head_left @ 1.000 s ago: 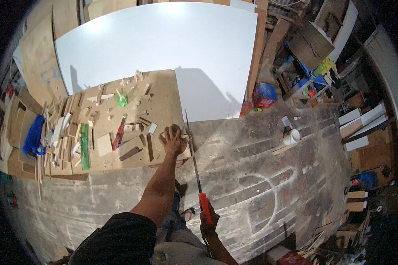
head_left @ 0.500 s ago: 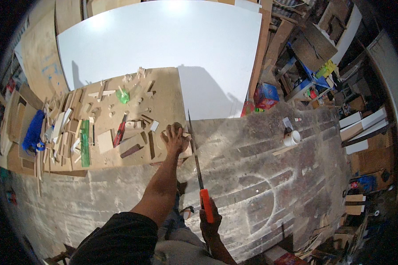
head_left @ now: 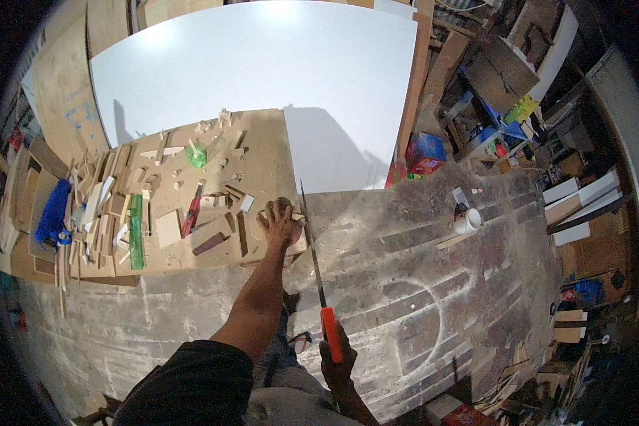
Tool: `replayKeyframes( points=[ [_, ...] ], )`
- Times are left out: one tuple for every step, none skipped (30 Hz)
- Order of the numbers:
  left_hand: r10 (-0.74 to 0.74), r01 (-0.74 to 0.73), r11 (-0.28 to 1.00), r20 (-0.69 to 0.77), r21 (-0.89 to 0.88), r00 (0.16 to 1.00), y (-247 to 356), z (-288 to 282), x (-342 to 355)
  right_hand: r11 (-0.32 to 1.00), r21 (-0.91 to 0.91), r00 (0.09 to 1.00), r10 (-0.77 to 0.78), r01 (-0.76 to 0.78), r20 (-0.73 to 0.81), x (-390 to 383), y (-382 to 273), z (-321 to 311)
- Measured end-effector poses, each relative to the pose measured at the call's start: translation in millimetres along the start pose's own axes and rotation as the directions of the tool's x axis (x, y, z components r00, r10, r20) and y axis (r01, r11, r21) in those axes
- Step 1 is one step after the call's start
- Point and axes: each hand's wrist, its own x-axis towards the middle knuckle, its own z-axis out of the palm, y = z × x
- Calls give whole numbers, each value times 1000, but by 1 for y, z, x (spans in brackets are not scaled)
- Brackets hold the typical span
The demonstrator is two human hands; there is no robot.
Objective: Marking a wooden block with a pencil, using a hand saw to cut the block on a table, and handling various wood scraps in a workshop.
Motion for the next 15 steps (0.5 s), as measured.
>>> replayKeyframes(
  points=[
    [7, -5, 1000, -55, 26, 998, -4, 12, 1, 1000, -3, 1000, 1, -1, 4, 1, -4, -1],
    [14, -8, 999, -110, 53, 994, -10, 23, 2, 1000, -18, 1000, -24, 24, 10, 3, -9, 0],
    [1, 2, 999, -86, 34, 996, -9, 25, 3, 998, -41, 999, -44, 44, 10, 5, -15, 2],
    [-13, 14, 1000, -62, 15, 998, -8, 26, 6, 998, -38, 999, -51, 51, 1, 5, -15, 3],
    [-27, 27, 1000, -41, 4, 999, -8, 24, 8, 998, -34, 998, -57, 57, -4, 4, -16, 4],
    [-36, 36, 999, -2, -5, 999, -7, 22, 6, 998, -13, 999, -55, 55, 3, 0, -16, 1],
    [-35, 35, 999, 31, -9, 999, -4, 15, 6, 998, 15, 998, -56, 56, 2, -4, -16, -1],
    [-34, 35, 999, 63, -14, 997, -1, 7, 7, 997, 42, 998, -57, 57, 0, -6, -16, -3],
    [-29, 31, 999, 116, -20, 993, 8, -11, 8, 999, 24, 999, -41, 41, -8, -3, -16, -3],
    [-39, 44, 999, 172, -24, 984, 15, -35, 3, 1000, 4, 1000, -23, 23, -2, 0, -14, -5],
    [-47, 55, 998, 227, -28, 973, 19, -47, 1, 1000, -16, 1000, -5, 5, 3, 3, -12, -6],
    [-54, 58, 998, 153, -27, 987, 8, -32, 3, 998, -22, 998, -63, 63, -1, 7, -12, -3],
    [-46, 48, 998, 90, -27, 995, -4, -2, 4, 994, -34, 994, -108, 108, -17, 7, -13, 0],
    [-57, 57, 998, 12, -30, 998, -11, 15, 8, 984, -45, 985, -171, 170, -15, 14, -13, 2],
    [-68, 69, 997, 45, -38, 997, -8, 18, 6, 994, -31, 994, -105, 105, -14, 13, -19, 2]
  ],
)
